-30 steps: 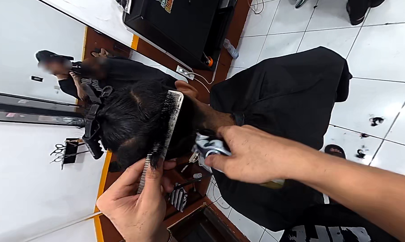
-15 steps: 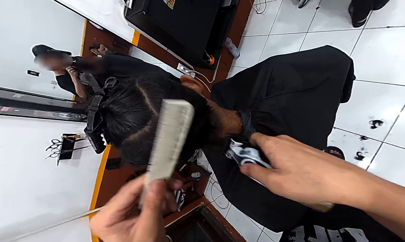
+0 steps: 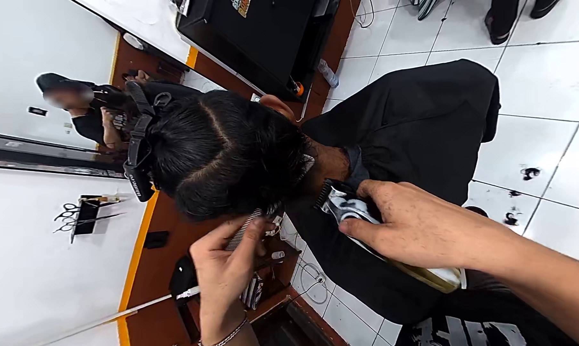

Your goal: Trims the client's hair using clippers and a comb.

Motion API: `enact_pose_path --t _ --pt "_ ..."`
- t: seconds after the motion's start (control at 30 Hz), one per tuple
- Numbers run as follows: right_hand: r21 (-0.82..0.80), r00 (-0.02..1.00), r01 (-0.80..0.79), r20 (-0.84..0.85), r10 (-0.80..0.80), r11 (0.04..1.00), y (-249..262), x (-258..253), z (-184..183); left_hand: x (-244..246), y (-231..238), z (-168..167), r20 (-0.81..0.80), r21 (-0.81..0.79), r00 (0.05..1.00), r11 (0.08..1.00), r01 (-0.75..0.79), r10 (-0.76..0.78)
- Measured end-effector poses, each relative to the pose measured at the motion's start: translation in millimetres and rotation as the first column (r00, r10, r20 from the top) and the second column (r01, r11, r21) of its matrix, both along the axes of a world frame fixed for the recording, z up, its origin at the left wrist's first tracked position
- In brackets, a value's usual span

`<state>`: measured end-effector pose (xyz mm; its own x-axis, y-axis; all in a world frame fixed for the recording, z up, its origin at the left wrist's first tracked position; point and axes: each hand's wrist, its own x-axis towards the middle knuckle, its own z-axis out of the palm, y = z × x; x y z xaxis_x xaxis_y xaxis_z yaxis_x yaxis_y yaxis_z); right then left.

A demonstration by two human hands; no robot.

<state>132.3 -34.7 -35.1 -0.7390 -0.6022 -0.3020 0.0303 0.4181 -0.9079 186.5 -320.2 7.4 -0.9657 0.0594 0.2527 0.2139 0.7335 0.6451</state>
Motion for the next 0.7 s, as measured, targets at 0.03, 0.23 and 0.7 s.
enact_pose_path --t 0.03,0.23,0.7 --pt "0.005 1.000 0.015 -0.019 -0.015 1.000 -4.5 -0.7 1.4 -0.7 -1.9 6.1 -0.031 -0.015 0.999 1.000 0.008 -0.009" --pt "-0.004 0.992 0.089 -0.093 -0.089 0.996 -20.3 0.5 4.7 -5.7 -11.3 37.5 -0.130 -0.075 0.989 0.995 0.066 -0.075" --pt "-0.053 0.971 0.097 -0.215 -0.107 0.994 -38.0 8.0 10.6 -8.0 -11.0 42.4 -0.147 -0.091 0.985 0.993 0.077 -0.089"
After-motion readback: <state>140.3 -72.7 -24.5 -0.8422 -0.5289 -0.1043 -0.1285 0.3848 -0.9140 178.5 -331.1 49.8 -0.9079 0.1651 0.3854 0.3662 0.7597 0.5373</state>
